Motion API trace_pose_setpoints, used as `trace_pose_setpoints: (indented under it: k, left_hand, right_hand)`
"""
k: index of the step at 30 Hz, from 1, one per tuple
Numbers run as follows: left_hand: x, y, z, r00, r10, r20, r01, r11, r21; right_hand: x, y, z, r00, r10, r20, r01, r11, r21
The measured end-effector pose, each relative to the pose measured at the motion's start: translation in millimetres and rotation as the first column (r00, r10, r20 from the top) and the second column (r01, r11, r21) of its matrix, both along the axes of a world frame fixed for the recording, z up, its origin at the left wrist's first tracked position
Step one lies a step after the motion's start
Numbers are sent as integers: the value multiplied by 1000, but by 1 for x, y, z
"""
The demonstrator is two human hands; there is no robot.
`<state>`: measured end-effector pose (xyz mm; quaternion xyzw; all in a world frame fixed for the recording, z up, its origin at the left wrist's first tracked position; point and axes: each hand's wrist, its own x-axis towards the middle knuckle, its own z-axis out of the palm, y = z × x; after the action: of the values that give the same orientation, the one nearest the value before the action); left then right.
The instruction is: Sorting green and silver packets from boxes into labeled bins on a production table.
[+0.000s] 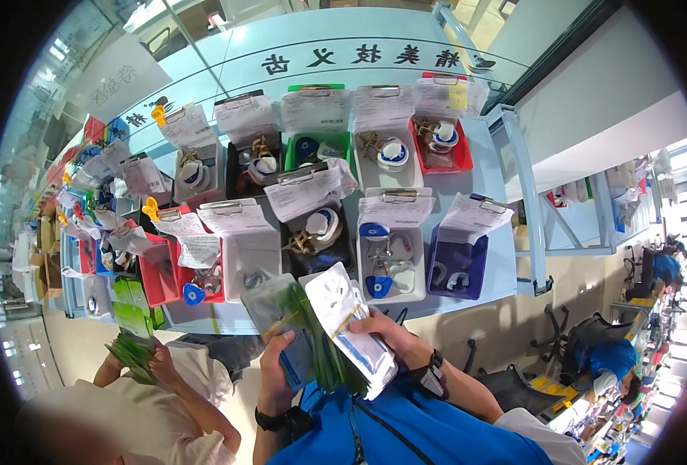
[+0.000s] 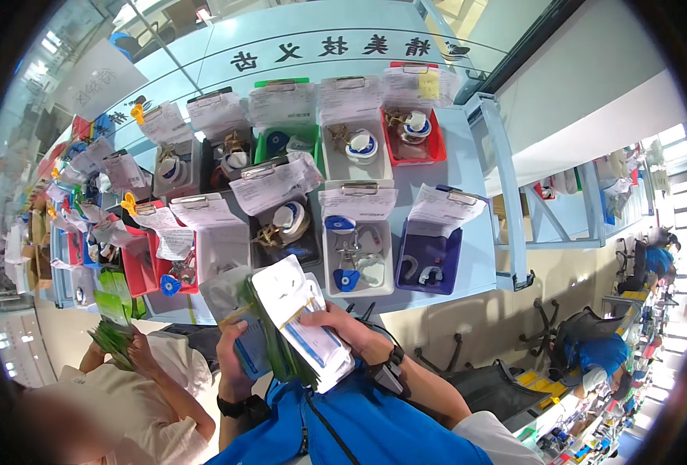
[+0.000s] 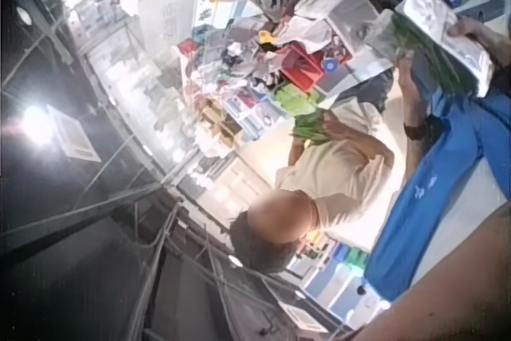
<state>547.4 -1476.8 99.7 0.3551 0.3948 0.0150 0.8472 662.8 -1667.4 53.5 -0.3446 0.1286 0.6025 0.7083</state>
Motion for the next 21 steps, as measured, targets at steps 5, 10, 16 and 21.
trace_pose_setpoints:
  k: [5,10,16,21]
  left_hand:
    - [11,-40,2,996,39,-79,-34,997,64]
    - [21,-77,13,987,132,-89,-124,988,88]
    - [37,-102,30,967,211,-144,-194,974,120]
    - [39,-106,21,970,196,-144,-189,980,60]
  right_hand:
    - [18,-32,-4,999,43,3,-43,996,75]
    - [36,-52,-9,982,181,61,-187,976,112]
    - [48,-63,-7,971,222,84,-229,969,95]
    - [58,-69,-7,968,249,35,-251,963,97]
